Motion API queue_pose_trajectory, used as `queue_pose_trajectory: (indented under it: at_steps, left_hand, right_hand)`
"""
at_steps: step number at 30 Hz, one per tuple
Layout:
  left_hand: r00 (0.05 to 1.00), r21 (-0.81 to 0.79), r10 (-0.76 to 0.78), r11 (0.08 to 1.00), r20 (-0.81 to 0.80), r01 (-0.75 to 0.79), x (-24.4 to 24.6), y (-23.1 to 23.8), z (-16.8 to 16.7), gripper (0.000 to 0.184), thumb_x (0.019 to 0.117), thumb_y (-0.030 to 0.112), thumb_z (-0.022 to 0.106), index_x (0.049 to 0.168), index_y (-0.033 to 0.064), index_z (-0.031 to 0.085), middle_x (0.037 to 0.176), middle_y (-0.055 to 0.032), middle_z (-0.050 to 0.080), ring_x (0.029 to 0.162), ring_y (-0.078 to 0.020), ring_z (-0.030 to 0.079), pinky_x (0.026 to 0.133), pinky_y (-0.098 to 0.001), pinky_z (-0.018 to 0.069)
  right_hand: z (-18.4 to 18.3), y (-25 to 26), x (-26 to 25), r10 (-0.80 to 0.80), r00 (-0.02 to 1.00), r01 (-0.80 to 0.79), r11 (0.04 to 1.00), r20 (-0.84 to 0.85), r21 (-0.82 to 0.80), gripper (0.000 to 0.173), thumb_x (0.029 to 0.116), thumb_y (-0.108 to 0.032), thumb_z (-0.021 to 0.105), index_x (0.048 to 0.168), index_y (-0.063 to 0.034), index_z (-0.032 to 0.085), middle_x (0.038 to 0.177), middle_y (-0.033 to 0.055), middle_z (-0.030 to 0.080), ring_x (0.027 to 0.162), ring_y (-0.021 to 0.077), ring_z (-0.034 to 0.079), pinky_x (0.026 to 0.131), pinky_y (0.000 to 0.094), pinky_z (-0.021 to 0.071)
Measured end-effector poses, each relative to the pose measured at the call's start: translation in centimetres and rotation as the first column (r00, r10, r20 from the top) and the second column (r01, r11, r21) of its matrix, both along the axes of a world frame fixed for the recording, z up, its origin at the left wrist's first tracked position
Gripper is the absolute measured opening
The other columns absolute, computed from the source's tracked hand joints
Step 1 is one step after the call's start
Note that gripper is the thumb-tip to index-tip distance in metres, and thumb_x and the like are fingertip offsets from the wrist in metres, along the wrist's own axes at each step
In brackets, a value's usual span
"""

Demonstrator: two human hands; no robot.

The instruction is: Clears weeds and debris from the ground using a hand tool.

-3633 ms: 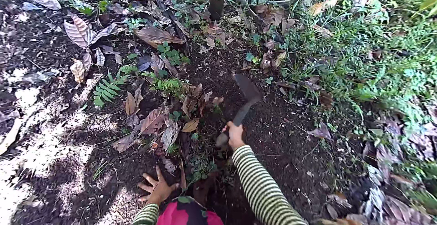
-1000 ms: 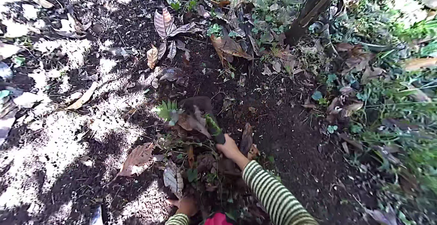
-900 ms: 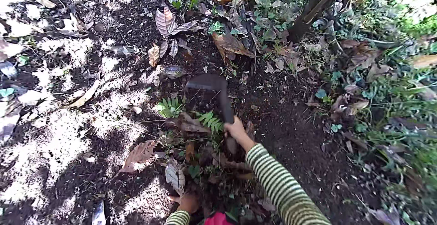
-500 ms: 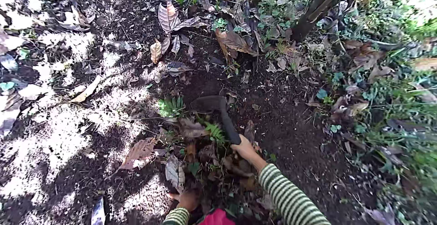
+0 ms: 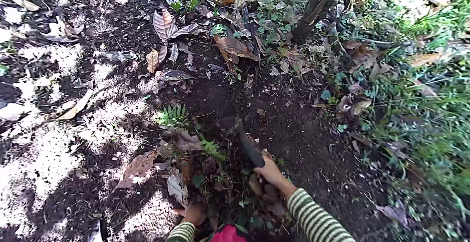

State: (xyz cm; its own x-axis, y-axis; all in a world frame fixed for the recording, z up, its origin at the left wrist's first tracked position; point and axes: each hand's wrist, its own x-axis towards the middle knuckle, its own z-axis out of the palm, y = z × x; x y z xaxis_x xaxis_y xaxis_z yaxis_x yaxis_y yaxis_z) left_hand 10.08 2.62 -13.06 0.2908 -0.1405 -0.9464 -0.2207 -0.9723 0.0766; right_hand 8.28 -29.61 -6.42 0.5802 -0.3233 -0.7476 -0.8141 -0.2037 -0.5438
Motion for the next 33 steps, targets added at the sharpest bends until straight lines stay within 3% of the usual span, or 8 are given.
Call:
queue_pose_trajectory:
  at_steps: [6,10,14,18,22,24,26,33]
  left_hand:
    - [1.000,0.006,-0.005,1.000,0.012,0.005,-0.2,0.2,-0.6,0.070,0.0971,0.044,0.062,0.155,0.0100,0.045,0.166,-0.0181,0.032,0.151,-0.0518,0.024,0.099,-0.0931,0.0125]
    - [0.998,0.017,-0.005,1.000,0.057,0.004,-0.1,0.2,-1.1,0.075,0.0958,0.046,0.064,0.159,0.0142,0.039,0.170,-0.0150,0.022,0.153,-0.0523,0.015,0.098,-0.0939,0.0122]
    - [0.995,0.018,0.021,1.000,0.093,-0.023,-0.5,0.1,-0.7,0.081,0.0924,0.046,0.069,0.159,0.0144,0.037,0.170,-0.0173,0.019,0.152,-0.0552,0.015,0.098,-0.0939,0.0123]
    - [0.989,-0.016,0.038,0.999,0.144,-0.036,-0.7,0.6,-0.6,0.083,0.0912,0.050,0.070,0.160,0.0159,0.037,0.172,-0.0154,0.016,0.154,-0.0537,0.011,0.100,-0.0930,0.0103]
    - [0.996,-0.072,0.036,0.997,0.078,-0.030,0.6,3.3,1.8,0.079,0.0923,0.059,0.066,0.143,-0.0010,0.055,0.150,-0.0345,0.045,0.144,-0.0588,0.032,0.109,-0.0822,0.0249]
    - [0.996,-0.174,0.014,0.985,0.088,0.001,3.0,6.1,4.8,0.058,0.0962,0.048,0.067,0.120,-0.0044,0.069,0.122,-0.0330,0.066,0.120,-0.0522,0.060,0.101,-0.0706,0.0453]
    - [0.974,-0.301,0.099,0.953,0.206,-0.033,7.0,7.8,9.1,0.038,0.0982,0.032,0.067,0.114,-0.0019,0.072,0.113,-0.0286,0.070,0.112,-0.0476,0.066,0.099,-0.0678,0.0483]
    - [0.588,-0.608,0.684,0.702,0.432,-0.370,25.4,3.0,9.7,0.083,0.0969,0.060,0.062,0.156,0.0061,0.037,0.155,-0.0389,0.033,0.137,-0.0582,0.042,0.106,-0.0749,0.0371]
  right_hand:
    - [-1.0,-0.5,9.5,-0.548,0.782,0.512,0.837,0.298,0.194,0.048,0.0996,-0.005,0.059,0.140,0.0044,0.035,0.078,0.0130,0.062,0.058,0.0204,0.065,0.058,0.0365,0.0614]
    - [-3.0,4.6,-0.1,-0.169,0.985,0.164,0.981,0.040,0.102,0.063,0.0923,-0.011,0.069,0.146,0.0013,0.039,0.089,0.0176,0.068,0.065,0.0258,0.068,0.066,0.0445,0.0610]
    - [0.6,3.4,-7.7,0.029,0.991,-0.002,0.978,-0.127,0.210,0.060,0.0928,-0.013,0.072,0.144,-0.0055,0.042,0.092,0.0147,0.066,0.067,0.0236,0.068,0.066,0.0426,0.0611]
    - [5.9,-1.2,-9.4,0.198,0.971,-0.209,0.975,-0.131,-0.077,0.057,0.0891,-0.024,0.077,0.138,-0.0088,0.052,0.097,0.0171,0.070,0.072,0.0290,0.072,0.071,0.0500,0.0619]
    - [12.2,-5.7,-11.0,0.257,0.955,-0.297,0.790,-0.150,-0.536,0.051,0.0892,-0.027,0.075,0.133,-0.0059,0.058,0.092,0.0238,0.071,0.085,0.0433,0.071,0.076,0.0641,0.0559]
    - [15.6,-8.2,-11.9,0.257,0.935,-0.354,0.653,-0.244,-0.669,0.048,0.0932,-0.027,0.071,0.134,-0.0062,0.057,0.091,0.0277,0.070,0.085,0.0492,0.071,0.073,0.0681,0.0546]
    - [17.9,-10.2,-12.0,0.255,0.896,-0.444,0.530,-0.363,-0.722,0.045,0.0951,-0.022,0.069,0.136,-0.0074,0.057,0.091,0.0309,0.070,0.086,0.0541,0.070,0.071,0.0704,0.0532]
    - [19.3,-8.4,-6.4,0.256,0.816,-0.578,0.336,-0.518,-0.744,0.023,0.1041,-0.003,0.049,0.123,-0.0052,0.062,0.095,0.0299,0.070,0.092,0.0532,0.069,0.070,0.0648,0.0540]
